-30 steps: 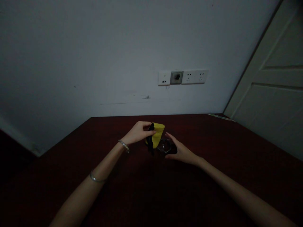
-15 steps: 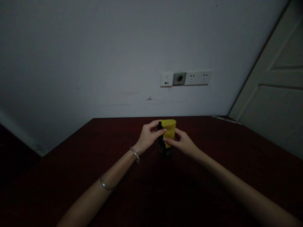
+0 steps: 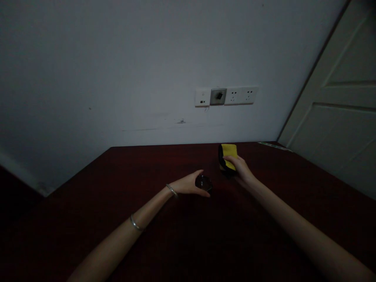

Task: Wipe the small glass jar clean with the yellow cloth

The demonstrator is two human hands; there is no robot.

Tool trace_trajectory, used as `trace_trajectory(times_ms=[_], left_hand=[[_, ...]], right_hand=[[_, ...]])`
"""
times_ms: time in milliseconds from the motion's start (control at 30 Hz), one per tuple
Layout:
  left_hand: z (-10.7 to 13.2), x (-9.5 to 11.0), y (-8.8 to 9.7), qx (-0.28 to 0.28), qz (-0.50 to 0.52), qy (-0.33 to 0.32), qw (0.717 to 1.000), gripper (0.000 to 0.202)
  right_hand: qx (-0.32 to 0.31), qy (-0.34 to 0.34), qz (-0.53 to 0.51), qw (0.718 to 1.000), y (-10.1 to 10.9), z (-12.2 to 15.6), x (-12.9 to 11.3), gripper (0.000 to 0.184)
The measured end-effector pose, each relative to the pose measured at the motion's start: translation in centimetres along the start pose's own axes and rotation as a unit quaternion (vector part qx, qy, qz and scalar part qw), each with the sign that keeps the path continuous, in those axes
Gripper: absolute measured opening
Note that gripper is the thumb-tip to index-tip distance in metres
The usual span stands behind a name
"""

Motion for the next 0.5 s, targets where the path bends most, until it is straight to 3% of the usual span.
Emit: trace_trajectory(times_ms=[167,367,500], left_hand=[[-0.3,-0.1,-0.7,0.029,-0.061,-0.019,0.998,0.112],[-0.8,-0.9,-1.1,0.035,-0.160,-0.020,0.986,0.111],[-1.0,-1.0,-1.3,0.065,-0.178,-0.036,0.981,0.092]], right_hand=[[-0.014,-0.061,-0.018,0.998,0.7,0.0,0.6,0.014],[-0.046,-0.082,0.008,0.996,0.2,-0.1,1.3,0.017],[-0.071,-0.079,0.039,0.994,0.0,-0.3,1.8,0.023]])
Point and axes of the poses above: each hand's wrist, its own z-axis away from the middle knuckle, its own y-axis out of the back of the hand, x = y × z, the point moved 2 cm from there along -z, towards the middle knuckle, and after that the axes turned 12 degrees about -x, right-handed, at the moved point
